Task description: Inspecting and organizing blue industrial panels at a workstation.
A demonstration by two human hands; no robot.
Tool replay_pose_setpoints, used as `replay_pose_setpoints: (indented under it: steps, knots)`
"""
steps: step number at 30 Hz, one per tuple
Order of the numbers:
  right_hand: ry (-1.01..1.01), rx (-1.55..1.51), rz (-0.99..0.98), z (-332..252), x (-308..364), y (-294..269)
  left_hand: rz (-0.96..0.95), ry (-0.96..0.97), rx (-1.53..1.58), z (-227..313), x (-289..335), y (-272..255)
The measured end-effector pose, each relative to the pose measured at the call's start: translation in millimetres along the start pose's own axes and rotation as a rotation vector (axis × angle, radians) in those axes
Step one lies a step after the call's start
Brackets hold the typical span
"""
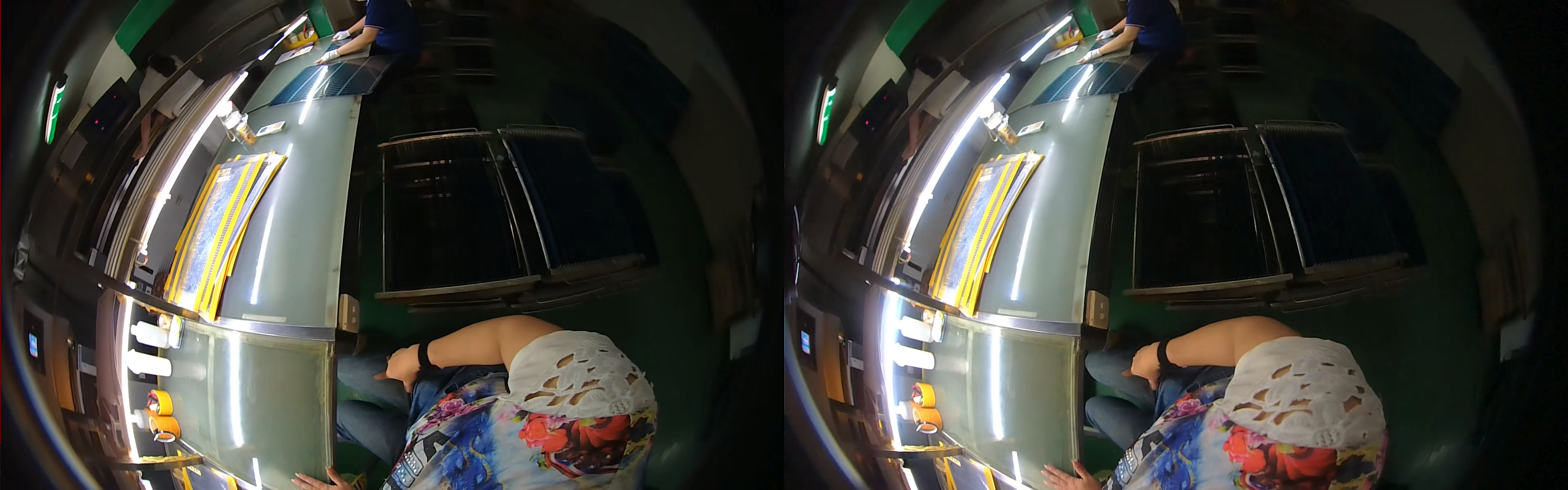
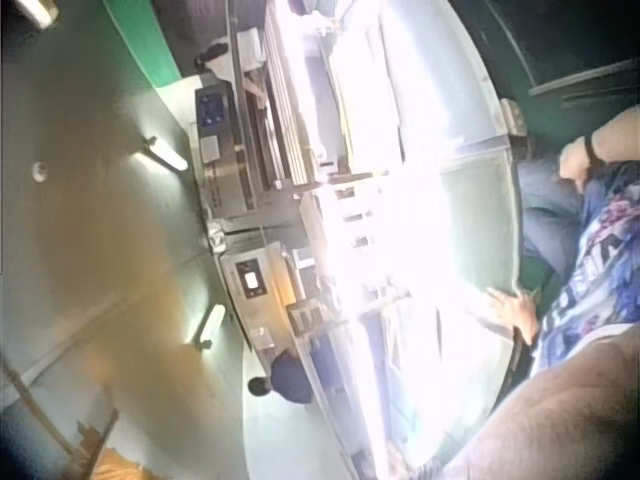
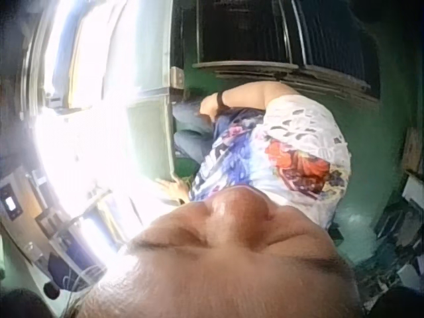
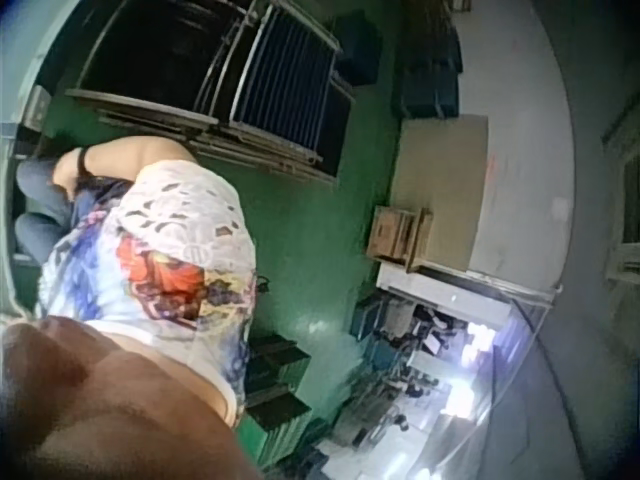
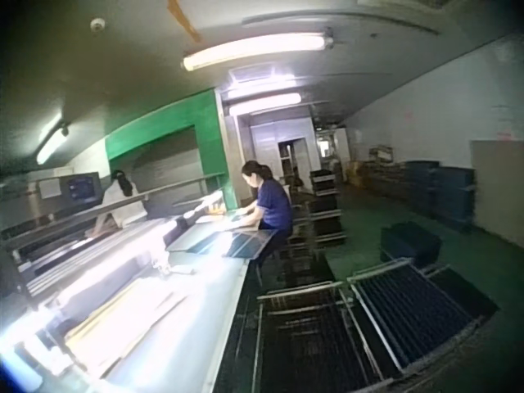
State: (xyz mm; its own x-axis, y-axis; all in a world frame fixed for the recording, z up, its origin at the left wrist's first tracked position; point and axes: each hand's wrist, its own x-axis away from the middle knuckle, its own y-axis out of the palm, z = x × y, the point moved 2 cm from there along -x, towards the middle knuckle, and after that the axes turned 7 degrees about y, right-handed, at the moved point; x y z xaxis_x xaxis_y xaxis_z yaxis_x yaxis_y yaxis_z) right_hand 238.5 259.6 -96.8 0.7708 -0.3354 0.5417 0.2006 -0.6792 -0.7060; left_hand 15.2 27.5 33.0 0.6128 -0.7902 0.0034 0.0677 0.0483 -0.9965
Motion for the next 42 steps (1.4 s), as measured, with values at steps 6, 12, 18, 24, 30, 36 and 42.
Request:
replay_pose_setpoints:
  steps: [6, 12, 18, 24, 30, 36, 42]
  knots:
    - [0.009, -0.008, 0.050, 2, 6, 4, 0.044, 0.017, -0.025, -3, 1, 1]
    - [-0.026, -0.034, 0.061, 4, 1, 11, 0.107, 0.058, -0.131, -5, 7, 6]
    - [-0.063, 0.114, 0.095, -15, 5, 1, 0.179, 0.073, -0.161, -5, 8, 16]
    - [-0.031, -0.045, 0.210, 7, 23, 9, 0.240, 0.113, -0.164, -7, 10, 35]
    - [0.272, -0.458, 1.108, 74, 120, 19, 0.269, 0.158, -0.151, -29, 2, 50]
    - [0.915, -0.131, 1.494, 124, 224, 66, 0.351, 0.169, -0.150, -34, -1, 55]
    - [1.137, -0.096, 1.340, 130, 207, 109, 0.413, 0.219, -0.100, -43, -4, 68]
